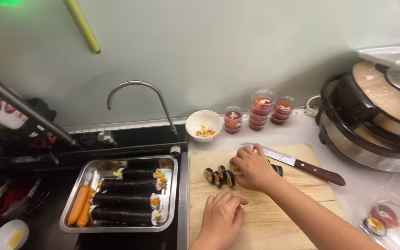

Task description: The person slices a kimbap roll on a cutting board using a knife and then places individual pieces into a plastic container alongside small condiment cups.

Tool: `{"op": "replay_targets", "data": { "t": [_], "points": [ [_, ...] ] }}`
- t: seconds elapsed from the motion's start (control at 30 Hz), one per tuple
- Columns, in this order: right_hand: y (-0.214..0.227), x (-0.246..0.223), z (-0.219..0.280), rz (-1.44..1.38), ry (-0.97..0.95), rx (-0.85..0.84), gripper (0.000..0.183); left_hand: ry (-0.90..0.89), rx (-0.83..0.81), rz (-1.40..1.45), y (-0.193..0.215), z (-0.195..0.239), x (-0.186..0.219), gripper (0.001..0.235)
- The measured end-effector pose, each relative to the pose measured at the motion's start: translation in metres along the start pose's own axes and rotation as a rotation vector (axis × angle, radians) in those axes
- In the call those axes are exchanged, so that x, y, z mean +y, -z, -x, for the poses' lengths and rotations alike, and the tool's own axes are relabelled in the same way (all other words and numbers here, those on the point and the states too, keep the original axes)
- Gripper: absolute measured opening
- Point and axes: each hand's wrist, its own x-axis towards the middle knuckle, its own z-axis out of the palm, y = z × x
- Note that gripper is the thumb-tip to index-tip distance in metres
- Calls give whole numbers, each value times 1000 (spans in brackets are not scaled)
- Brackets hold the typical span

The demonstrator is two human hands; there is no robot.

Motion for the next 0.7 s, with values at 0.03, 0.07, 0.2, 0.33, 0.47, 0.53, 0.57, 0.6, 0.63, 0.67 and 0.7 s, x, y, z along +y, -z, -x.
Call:
{"op": "replay_targets", "data": {
  "t": [0.03,0.07,0.2,0.33,0.47,0.53,0.57,0.6,0.63,0.67,0.7],
  "points": [
    [4,1,2,-41,12,99,40,-20,5,2,-5,-1,1,16],
    [8,4,5,-80,18,198,39,-44,6,5,-10,-3,3,16],
    [65,19,43,-235,-95,364,40,-85,-67,40,-31,-17,28,18],
    [107,66,136,-421,-188,587,51,-197,-116,88,-76,-38,69,21],
    [78,126,257,-420,-602,681,55,-387,-137,177,-124,-55,120,21],
    [48,148,310,-327,-706,663,54,-425,-167,190,-152,-60,141,20],
    [33,157,336,-239,-793,639,54,-454,-185,196,-166,-62,151,19],
    [26,157,346,-238,-804,640,54,-459,-195,199,-178,-65,160,19],
    [20,157,356,-192,-872,572,53,-409,-222,198,-190,-68,169,28],
    [13,156,364,-147,-936,505,53,-359,-246,194,-201,-72,176,39],
    [8,155,365,-148,-946,506,53,-364,-254,195,-213,-79,182,39]
  ]
}}
